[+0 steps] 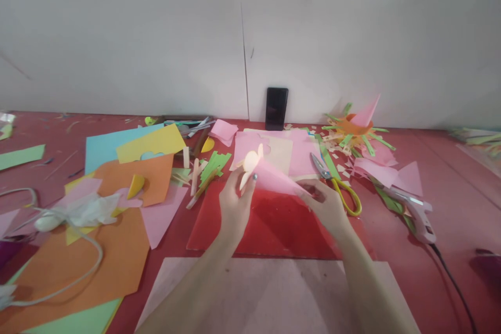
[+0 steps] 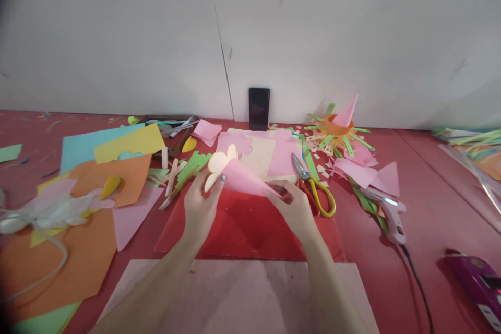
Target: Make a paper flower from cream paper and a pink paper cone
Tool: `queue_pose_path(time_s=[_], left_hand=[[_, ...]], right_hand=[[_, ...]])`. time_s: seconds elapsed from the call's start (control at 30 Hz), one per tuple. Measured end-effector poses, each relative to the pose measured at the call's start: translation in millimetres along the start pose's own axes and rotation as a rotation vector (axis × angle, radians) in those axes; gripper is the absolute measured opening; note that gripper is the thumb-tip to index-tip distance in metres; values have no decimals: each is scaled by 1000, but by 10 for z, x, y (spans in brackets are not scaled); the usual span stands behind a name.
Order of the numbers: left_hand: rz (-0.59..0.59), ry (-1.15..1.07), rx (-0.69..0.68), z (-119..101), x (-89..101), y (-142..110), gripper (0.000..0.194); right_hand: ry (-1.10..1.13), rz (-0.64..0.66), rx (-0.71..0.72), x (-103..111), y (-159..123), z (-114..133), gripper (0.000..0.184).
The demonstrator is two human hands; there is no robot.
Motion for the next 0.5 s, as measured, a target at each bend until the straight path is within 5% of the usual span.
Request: queue_pose_path(time_s=[0.23, 0.5], left_hand=[[12, 21, 125, 1, 13, 86, 23], [5, 0, 188, 127, 10, 117, 22]], right_hand=[[70, -127, 40, 3, -15, 57, 22], [106, -66, 70, -10, -31, 93, 24]])
Point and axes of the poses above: each hand's wrist, its own y-axis towards the middle knuckle, its own x-axis out of the back of the hand, z = x × y, the point moved 1 cm from there along y, towards the middle knuckle, and after that the axes turned 1 degree about y, right-handed, at the moved point
